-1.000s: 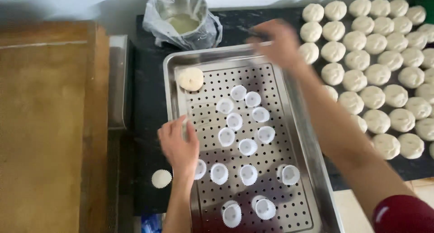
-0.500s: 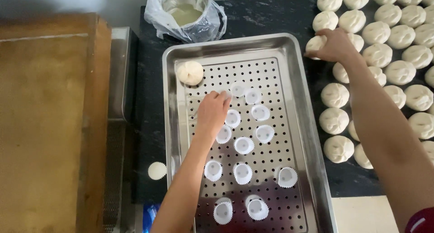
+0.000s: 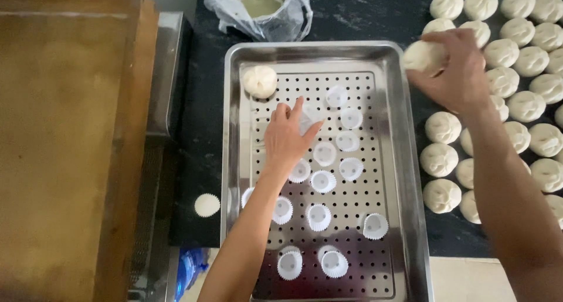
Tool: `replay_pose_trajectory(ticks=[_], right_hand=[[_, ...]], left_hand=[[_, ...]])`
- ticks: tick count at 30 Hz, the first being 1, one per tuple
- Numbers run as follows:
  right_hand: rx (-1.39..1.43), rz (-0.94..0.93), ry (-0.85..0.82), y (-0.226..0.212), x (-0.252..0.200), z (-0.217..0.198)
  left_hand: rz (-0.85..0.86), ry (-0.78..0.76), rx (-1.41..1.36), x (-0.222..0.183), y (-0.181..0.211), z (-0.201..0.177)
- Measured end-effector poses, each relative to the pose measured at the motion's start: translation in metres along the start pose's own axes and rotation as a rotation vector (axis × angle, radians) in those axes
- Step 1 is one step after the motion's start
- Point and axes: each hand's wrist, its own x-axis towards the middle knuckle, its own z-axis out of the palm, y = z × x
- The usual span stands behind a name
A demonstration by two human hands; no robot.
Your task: Arrange dough buns into paper liners on a metal baking tray and place the tray on a rack.
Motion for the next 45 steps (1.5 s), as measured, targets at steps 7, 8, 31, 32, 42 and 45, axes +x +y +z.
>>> replay_pose_trajectory(ticks=[7,8,31,32,42,45], right_hand=[[0.273,-0.263,-0.390,-0.139,-0.003,0.048],[0.273,-0.264,-0.392,-0.148,-0.004,0.050],[0.193,-0.150,-0.397,-0.121,0.074,0.134],[0.190,-0.144,-0.387,-0.121,0.074,0.135],[0.252,0.169,-0.102,-0.027,0.035,0.044],[-0.041,0.314,-0.096,0.078,-0.003,0.028]], left_hand=[[-0.066,0.169,-0.113,-0.063,-0.038,-0.006],[-0.068,0.170,-0.114,-0.070,-0.040,-0.013],[-0.053,0.292,-0.329,-0.093,-0.065,-0.051],[-0.042,0.290,-0.330,-0.095,-0.067,-0.053],[-0.149,0.253,-0.468,-0.047,-0.018,-0.020],[-0.150,0.151,-0.491,-0.016,0.016,0.004]])
